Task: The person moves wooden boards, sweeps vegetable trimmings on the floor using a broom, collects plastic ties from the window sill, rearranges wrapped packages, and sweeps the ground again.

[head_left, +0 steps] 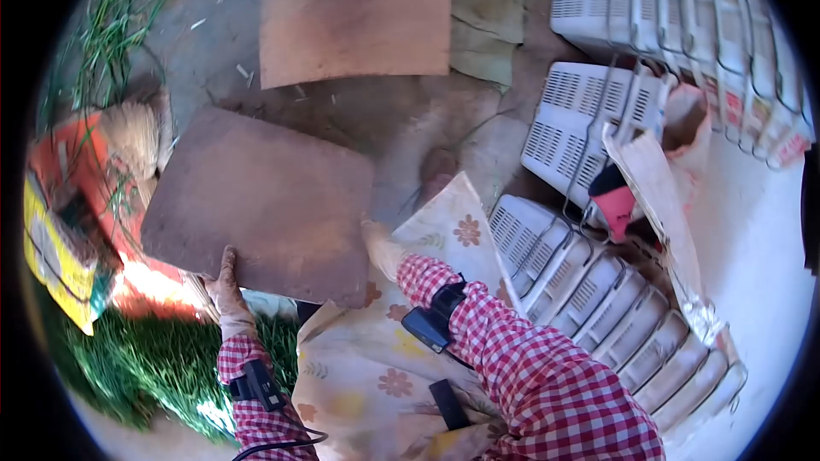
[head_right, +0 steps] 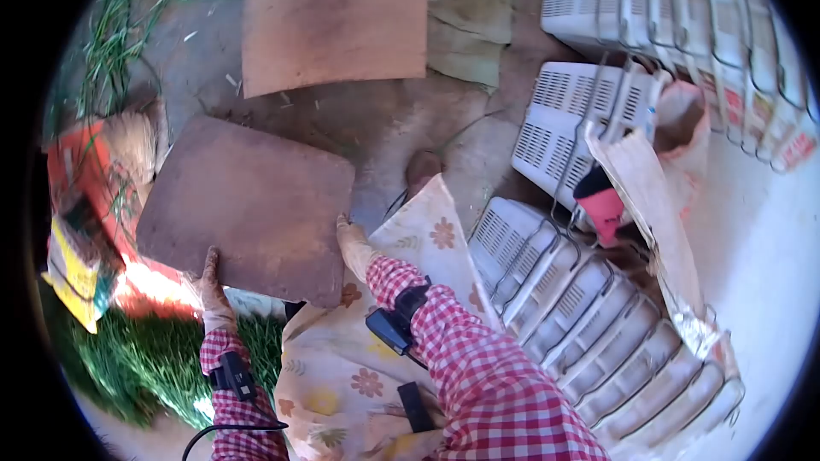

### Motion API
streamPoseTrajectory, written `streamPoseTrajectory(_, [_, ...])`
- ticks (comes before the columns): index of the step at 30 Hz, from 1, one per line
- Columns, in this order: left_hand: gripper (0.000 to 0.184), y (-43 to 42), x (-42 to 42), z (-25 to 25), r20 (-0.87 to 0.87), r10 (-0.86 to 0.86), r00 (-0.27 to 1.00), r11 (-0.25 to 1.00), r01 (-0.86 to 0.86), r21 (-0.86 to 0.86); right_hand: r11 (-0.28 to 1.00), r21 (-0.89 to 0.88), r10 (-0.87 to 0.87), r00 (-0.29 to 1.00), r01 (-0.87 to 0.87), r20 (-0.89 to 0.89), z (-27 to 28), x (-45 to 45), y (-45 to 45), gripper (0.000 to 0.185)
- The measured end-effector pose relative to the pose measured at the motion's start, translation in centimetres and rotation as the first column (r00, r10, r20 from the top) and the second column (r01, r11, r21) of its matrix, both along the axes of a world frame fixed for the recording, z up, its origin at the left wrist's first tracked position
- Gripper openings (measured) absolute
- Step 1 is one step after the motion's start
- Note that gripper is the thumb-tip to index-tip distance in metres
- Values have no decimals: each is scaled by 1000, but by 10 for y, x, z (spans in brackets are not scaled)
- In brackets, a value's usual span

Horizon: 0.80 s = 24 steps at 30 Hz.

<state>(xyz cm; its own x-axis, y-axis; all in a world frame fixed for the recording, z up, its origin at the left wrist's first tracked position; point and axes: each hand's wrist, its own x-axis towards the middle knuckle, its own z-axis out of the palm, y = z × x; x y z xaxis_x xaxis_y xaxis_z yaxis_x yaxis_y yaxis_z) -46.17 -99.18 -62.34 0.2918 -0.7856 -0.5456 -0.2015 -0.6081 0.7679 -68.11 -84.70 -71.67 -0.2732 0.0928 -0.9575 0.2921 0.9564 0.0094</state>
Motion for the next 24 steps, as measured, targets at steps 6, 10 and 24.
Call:
streamPoseTrajectory(6, [49, -36, 21, -7, -165, 147, 975, 983, -125, 136, 956, -40, -293, 953, 291, -83, 15, -4, -2, 60])
streamPoseTrajectory(10, [39, -55, 22, -18, -98, -57, 994, 995, 65, 79, 998, -65, 5, 984, -17, -179, 39, -8, -25, 59])
streamPoseTrajectory(24, [42, -41, 93, -42, -269, 109, 957, 975, -50, 216, 908, -342, 42, 866, -241, -498, -102, -140, 108, 31])
